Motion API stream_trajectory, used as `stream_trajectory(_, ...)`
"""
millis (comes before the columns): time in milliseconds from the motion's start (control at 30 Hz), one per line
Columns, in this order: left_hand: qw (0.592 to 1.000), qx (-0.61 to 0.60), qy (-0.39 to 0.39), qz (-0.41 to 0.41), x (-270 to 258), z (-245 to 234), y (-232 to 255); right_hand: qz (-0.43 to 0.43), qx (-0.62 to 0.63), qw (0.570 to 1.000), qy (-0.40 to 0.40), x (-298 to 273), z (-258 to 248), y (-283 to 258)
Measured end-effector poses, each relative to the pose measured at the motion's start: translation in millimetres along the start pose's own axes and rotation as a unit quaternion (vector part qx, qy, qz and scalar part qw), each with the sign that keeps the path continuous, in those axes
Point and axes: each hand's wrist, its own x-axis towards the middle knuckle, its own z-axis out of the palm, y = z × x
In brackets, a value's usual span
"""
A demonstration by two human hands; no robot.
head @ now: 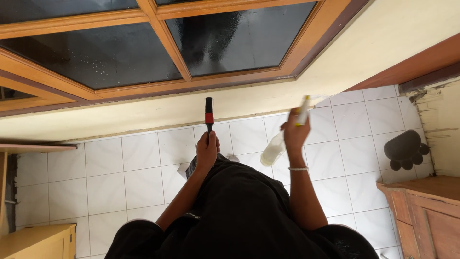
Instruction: The person sprays a cleaning solution onto a wooden-framed glass door and wipes the glass panes with a small brush. They repeatedly spray and scrub different sections of the door, moving the brush in circular and linear motions across the glass surface.
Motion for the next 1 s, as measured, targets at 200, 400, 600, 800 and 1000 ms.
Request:
stream_trajectory(200,1.000,-0.004,-0.004,0.006,1,-3,-4,-0.076,-0.087,0.990,-0.083,4,-8,-23)
stream_trajectory(400,1.000,-0.008,-0.003,0.011,1,-3,7,-0.269,0.097,0.951,-0.119,2,-19,-82)
stream_trajectory(600,1.000,0.004,-0.020,0.015,-5,-1,3,-0.021,-0.073,0.990,-0.117,11,2,-58)
stream_trajectory(800,1.000,0.002,-0.009,-0.014,-11,-7,-2,0.164,-0.327,0.880,-0.302,-8,-3,5)
stream_trajectory(1000,1.000,0.002,-0.004,-0.011,-13,-10,-1,-0.060,-0.084,0.879,-0.465,-60,22,-35)
